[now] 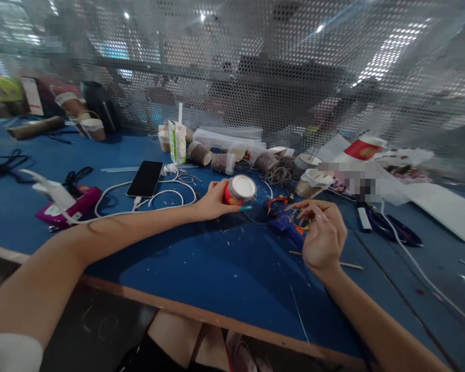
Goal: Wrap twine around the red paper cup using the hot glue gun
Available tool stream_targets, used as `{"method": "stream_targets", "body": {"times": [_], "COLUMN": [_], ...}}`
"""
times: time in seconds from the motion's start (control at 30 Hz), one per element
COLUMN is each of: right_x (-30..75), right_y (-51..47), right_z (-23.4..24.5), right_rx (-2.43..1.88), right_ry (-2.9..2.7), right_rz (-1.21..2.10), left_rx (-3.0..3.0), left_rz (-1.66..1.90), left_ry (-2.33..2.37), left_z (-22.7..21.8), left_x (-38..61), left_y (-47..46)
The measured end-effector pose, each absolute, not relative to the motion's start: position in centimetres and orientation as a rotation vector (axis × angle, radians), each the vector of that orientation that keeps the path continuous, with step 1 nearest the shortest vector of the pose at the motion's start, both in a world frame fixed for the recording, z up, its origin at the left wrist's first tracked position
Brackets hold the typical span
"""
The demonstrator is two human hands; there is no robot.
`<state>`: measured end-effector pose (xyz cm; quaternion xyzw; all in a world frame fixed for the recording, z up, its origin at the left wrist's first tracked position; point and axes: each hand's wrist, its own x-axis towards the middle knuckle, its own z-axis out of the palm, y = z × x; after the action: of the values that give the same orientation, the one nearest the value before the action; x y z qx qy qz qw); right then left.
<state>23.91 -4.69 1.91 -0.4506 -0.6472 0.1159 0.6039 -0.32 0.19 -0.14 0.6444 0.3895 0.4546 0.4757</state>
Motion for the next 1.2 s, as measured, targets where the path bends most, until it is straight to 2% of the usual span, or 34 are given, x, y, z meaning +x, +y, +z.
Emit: {"method": "stream_targets", "body": {"times": [0.17, 0.3, 0.47, 0.53, 0.57, 0.67, 1.0, 1.2], "right_x": [23.5, 23.3, 23.1, 23.1, 23.1, 23.3, 23.0, 22.8], "right_y": [-4.6, -4.7, -4.8, -4.8, -4.7, -4.6, -5.0, -4.9], "right_z": [2.2, 2.3, 2.4, 2.6, 2.7, 2.9, 3.1, 3.0], "right_rx": [-1.009, -0.976, -0.952, -0.948, -0.952, -0.973, -1.134, -1.117], "right_ry": [-1.429, -1.452, -1.543, -1.564, -1.572, -1.599, -1.934, -2.003], "right_rz": [0.256, 0.242, 0.199, 0.159, 0.14, 0.106, 0.066, 0.021], "left_rx": [1.666, 1.802, 2.315, 2.576, 2.665, 2.671, 2.794, 2.708], "left_rz": [1.016, 0.86, 0.997, 0.774, 0.535, 0.299, 0.319, 0.518], "left_ry": [1.251, 1.237, 1.238, 1.598, 1.801, 1.985, 2.217, 2.029], "left_z": [-0.3, 2.1, 5.3, 5.1, 4.7, 3.3, 2.7, 3.7], "left_x": [-1.6, -5.1, -8.8, -9.0, -9.1, -9.2, -9.3, -8.9], "left_y": [1.4, 3.2, 5.5, 6.1, 6.3, 6.7, 6.8, 6.5]}}
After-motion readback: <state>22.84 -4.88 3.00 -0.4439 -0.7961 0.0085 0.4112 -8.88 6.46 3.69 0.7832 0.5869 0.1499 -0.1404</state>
